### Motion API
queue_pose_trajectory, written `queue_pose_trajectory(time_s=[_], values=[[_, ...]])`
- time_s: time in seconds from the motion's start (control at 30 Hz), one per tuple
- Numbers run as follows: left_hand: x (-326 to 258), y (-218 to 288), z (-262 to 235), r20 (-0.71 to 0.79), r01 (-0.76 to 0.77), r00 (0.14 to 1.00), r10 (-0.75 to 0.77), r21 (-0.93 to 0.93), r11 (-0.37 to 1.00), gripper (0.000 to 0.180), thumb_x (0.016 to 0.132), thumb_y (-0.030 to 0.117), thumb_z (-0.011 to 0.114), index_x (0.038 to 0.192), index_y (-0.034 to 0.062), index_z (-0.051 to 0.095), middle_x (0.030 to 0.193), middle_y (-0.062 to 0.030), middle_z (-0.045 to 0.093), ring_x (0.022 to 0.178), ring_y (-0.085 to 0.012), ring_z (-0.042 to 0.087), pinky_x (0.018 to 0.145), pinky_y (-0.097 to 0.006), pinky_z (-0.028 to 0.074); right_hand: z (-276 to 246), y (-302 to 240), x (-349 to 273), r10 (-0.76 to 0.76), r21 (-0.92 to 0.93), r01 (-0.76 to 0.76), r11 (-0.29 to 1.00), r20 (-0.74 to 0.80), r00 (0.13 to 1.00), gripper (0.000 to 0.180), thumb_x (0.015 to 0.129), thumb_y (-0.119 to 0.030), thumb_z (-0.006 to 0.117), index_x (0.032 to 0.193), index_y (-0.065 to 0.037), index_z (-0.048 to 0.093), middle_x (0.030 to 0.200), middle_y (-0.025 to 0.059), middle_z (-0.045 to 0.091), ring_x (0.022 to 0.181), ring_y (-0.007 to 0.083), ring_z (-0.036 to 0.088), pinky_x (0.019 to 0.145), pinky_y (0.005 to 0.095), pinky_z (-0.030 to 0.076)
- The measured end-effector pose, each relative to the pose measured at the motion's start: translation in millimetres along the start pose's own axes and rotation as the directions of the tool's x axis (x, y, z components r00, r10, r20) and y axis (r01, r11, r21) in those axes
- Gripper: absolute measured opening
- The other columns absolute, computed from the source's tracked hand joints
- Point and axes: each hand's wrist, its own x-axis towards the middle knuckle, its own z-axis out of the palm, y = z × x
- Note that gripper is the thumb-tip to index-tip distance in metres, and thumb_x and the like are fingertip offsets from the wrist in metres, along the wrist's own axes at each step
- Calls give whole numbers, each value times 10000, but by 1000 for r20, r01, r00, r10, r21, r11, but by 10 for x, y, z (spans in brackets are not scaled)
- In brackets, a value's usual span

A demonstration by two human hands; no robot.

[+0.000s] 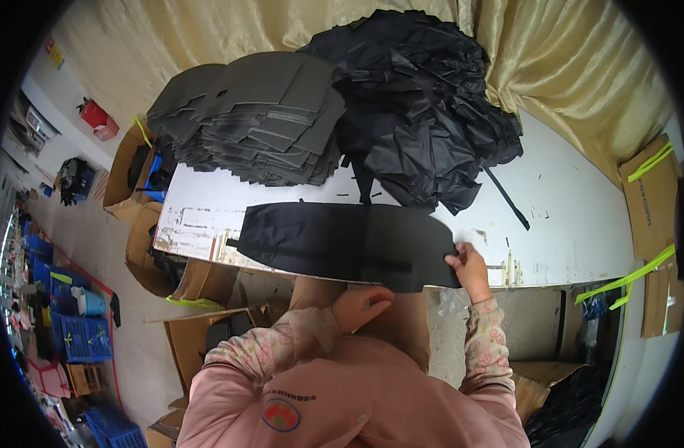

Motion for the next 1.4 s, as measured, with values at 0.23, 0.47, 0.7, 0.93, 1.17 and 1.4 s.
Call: queue_pose_trajectory(time_s=[0.23,0.47,0.7,0.93,1.17,1.4], values=[[340,-225,-160,66,-98,984,166,977,192,854,780,542,638,1479,239,251,1557,-124,106,1437,-348,50,1076,-657,65,267,-787,857,-289,-33,293,956,-306,907,494,716,-277,782,1087,-51,545,953,141,599,861,332,602,742,404,472],[367,-286,-187,89,-141,966,241,967,211,833,785,598,588,1467,232,281,1552,-131,136,1437,-341,73,1070,-665,78,305,-1155,1239,-430,-314,330,890,-343,835,110,779,-161,661,869,-102,642,796,53,634,822,266,604,735,409,428],[549,288,-370,-183,-342,771,610,688,640,620,799,297,709,1325,94,449,1330,-161,466,1232,-328,444,1042,-471,314,-688,-1643,879,-80,801,111,588,-79,994,191,874,-31,618,1062,-13,595,772,12,631,674,79,593,610,217,497],[887,986,-236,-395,-487,754,525,200,850,466,844,176,686,1233,14,489,1083,-87,605,956,-179,581,891,-307,442,-493,-1669,137,-9,979,-73,191,76,997,250,909,1,543,1154,-17,496,903,107,664,791,152,649,687,288,554],[774,1172,0,-481,-562,774,412,-224,796,205,902,181,626,1052,42,602,1007,-9,631,877,-78,593,763,-253,474,-283,-1461,-165,-128,543,262,798,-272,954,291,848,-29,645,1112,-14,523,916,51,622,774,137,588,716,244,493],[722,1315,76,-250,-458,633,733,642,615,221,735,132,691,905,51,574,855,-104,583,813,-312,564,717,-371,430,-805,-2230,-178,-575,65,620,782,-309,758,200,732,-19,703,923,-31,642,763,73,568,641,217,583,574,307,455]])
